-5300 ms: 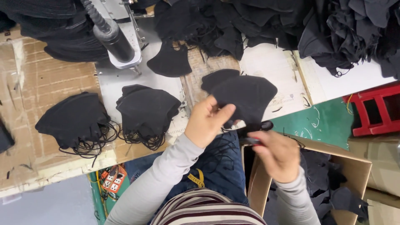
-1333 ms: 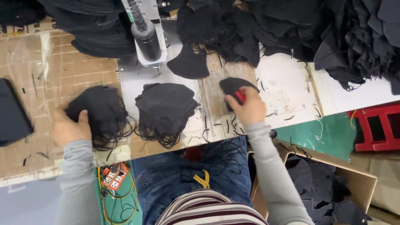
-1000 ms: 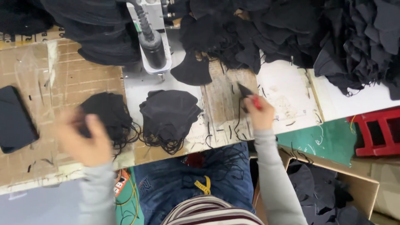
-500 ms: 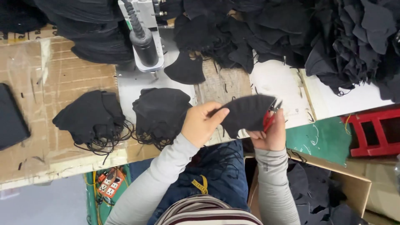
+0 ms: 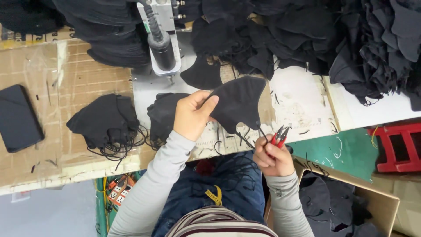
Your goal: Trimming loose threads from black fabric masks using a small hand-held cutter.
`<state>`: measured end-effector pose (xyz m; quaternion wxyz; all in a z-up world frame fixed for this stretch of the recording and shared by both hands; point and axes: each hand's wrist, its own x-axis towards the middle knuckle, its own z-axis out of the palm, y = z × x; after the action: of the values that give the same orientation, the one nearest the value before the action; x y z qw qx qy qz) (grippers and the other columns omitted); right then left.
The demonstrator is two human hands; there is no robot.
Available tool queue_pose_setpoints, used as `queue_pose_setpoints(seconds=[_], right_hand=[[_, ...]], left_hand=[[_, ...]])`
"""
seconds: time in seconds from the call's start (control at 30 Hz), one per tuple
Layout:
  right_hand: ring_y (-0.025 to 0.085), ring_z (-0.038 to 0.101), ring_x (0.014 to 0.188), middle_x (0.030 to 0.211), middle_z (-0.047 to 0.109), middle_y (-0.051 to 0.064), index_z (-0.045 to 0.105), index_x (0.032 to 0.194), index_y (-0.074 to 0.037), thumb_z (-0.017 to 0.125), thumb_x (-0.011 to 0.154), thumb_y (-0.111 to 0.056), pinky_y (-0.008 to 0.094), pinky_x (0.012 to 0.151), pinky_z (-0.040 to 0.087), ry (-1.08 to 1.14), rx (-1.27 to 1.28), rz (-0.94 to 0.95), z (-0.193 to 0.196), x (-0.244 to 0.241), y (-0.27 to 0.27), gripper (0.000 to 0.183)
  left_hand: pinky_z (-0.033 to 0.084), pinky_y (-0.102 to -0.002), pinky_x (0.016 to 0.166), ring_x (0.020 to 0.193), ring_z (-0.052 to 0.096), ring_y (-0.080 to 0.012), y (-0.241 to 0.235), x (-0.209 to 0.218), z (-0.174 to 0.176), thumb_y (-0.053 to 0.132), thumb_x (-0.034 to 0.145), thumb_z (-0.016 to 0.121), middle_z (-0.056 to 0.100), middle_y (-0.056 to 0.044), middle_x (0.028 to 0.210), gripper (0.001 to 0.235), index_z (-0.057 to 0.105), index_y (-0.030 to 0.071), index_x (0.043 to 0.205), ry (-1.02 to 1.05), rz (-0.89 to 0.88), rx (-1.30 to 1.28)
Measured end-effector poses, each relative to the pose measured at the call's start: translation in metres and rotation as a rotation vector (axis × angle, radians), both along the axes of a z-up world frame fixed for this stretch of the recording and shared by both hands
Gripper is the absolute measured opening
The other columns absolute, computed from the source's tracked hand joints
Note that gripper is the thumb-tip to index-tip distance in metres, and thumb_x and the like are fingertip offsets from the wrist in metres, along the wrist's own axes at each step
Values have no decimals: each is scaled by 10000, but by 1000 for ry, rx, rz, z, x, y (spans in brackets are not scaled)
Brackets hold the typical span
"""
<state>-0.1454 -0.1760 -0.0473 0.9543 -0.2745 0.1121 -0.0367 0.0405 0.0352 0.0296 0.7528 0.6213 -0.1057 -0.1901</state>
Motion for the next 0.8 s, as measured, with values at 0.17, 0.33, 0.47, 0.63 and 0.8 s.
queue_pose_setpoints(seconds=[0.17, 0.33, 0.47, 0.63, 0.8], right_hand=[[125, 376, 564, 833, 618, 60, 687, 1013, 4, 678, 998, -47, 301, 531, 304, -261, 25, 215, -28, -29, 1, 54], [66, 378, 520, 667, 531, 3, 764, 1011, 34, 678, 882, -77, 256, 488, 278, 196, -686, 49, 25, 19, 24, 191], [128, 526, 720, 833, 606, 51, 757, 1048, 7, 700, 982, -124, 279, 646, 390, 167, -1325, -220, 3, 109, 2, 158], [366, 692, 911, 1233, 689, 137, 720, 1148, -82, 724, 747, -46, 426, 740, 538, -185, -2128, -199, -1, 195, 25, 403], [350, 708, 920, 1171, 724, 86, 697, 1101, -150, 709, 833, -57, 434, 763, 558, -179, -2147, -289, -46, 213, 4, 283]], left_hand=[[569, -232, 574, 683, 677, -65, 40, 0, 8, 132, 963, 698, 747, -18, 880, 194, 744, -11, 1086, -172, 145, 83], [508, -248, 595, 702, 593, -65, 127, -8, 8, 154, 967, 752, 693, -31, 853, 215, 751, -6, 1111, -175, 262, 359], [560, -250, 667, 814, 663, -68, 233, 37, -66, 194, 1007, 725, 743, -22, 1000, 225, 720, 27, 1158, -249, 485, 319], [534, -484, 718, 851, 693, -370, 280, 61, -135, 257, 874, 849, 726, -147, 938, 329, 715, 107, 1134, -587, 604, 1392], [514, -519, 768, 932, 666, -388, 270, 49, -109, 273, 834, 842, 709, -141, 1036, 535, 616, 88, 1282, -445, 648, 1292]])
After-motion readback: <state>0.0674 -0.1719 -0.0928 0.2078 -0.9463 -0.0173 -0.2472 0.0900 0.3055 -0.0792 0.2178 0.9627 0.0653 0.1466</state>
